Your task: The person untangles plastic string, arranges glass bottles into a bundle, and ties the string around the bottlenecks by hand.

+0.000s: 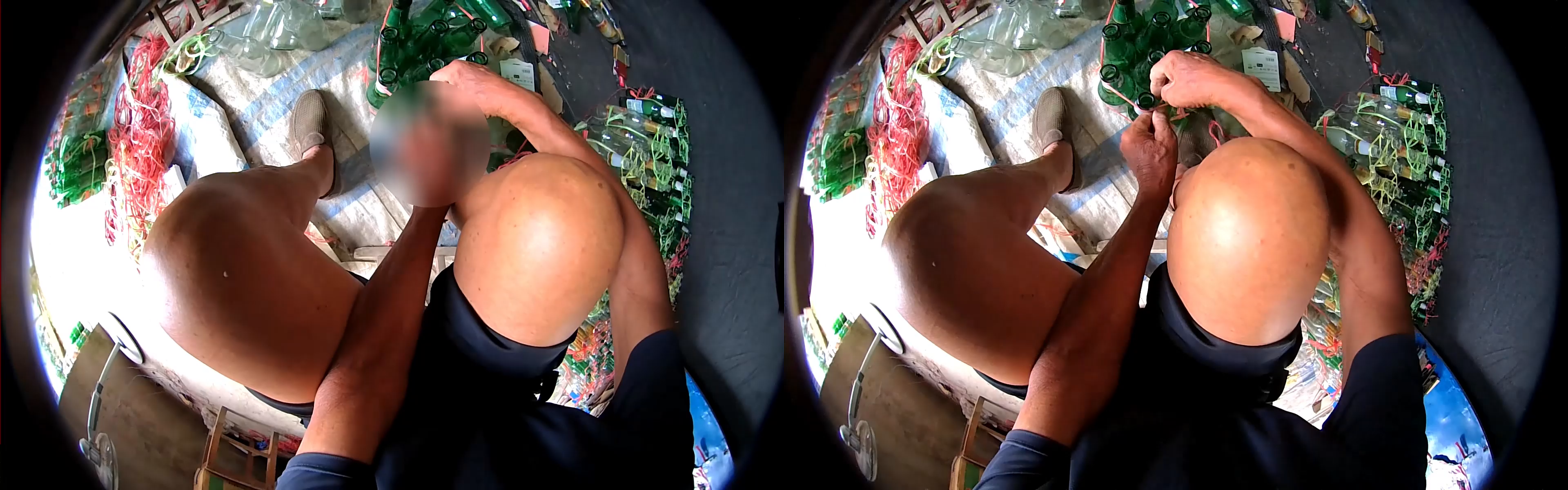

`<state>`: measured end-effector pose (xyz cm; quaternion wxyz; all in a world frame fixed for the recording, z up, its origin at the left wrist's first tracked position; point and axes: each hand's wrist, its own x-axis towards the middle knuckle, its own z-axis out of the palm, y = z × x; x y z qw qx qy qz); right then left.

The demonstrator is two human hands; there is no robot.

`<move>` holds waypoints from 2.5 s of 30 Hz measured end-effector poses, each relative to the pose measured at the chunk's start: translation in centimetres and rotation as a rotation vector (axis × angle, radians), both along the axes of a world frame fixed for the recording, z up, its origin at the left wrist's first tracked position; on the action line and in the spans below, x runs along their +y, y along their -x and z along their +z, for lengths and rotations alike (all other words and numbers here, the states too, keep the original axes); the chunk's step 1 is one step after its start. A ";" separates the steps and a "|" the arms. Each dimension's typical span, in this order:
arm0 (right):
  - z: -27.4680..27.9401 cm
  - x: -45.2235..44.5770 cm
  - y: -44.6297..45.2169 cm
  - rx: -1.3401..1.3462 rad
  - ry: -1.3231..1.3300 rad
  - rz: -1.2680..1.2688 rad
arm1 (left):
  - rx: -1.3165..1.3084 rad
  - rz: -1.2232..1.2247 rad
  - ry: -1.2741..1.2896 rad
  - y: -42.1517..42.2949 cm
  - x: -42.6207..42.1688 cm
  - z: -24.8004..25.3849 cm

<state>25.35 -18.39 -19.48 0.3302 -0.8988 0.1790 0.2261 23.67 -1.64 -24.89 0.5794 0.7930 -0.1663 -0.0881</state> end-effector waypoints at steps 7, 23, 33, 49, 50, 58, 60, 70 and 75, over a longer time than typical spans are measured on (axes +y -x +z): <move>-0.2 0.2 0.7 -0.146 -0.083 -0.028 | 0.441 -0.108 0.196 -0.6 0.0 -0.5; -0.1 1.4 1.7 -0.312 -0.289 -0.297 | 0.639 -0.084 0.334 -0.1 -0.6 -1.7; 0.2 1.1 2.6 -0.414 -0.483 -0.524 | 0.789 -0.125 0.342 -0.3 -0.6 -2.0; 2.6 -0.1 2.2 -0.195 -0.175 -0.364 | 0.843 -0.091 0.360 -0.2 -0.9 -1.5; 3.3 0.0 1.7 -0.158 -0.077 -0.293 | 0.857 -0.105 0.349 -0.4 -0.8 -1.5; 3.9 -0.1 1.0 -0.120 0.200 0.018 | 0.410 -0.127 0.368 0.2 -1.2 -2.9; 3.3 -0.4 1.2 -0.158 0.004 -0.136 | 0.414 -0.128 0.369 0.1 -1.2 -2.6; 2.8 0.0 2.9 -0.232 -0.407 -0.574 | 0.431 -0.148 0.383 0.0 -1.3 -1.2; 2.5 0.4 3.3 -0.215 -0.524 -0.790 | 0.350 -0.183 0.274 0.2 -1.1 -2.2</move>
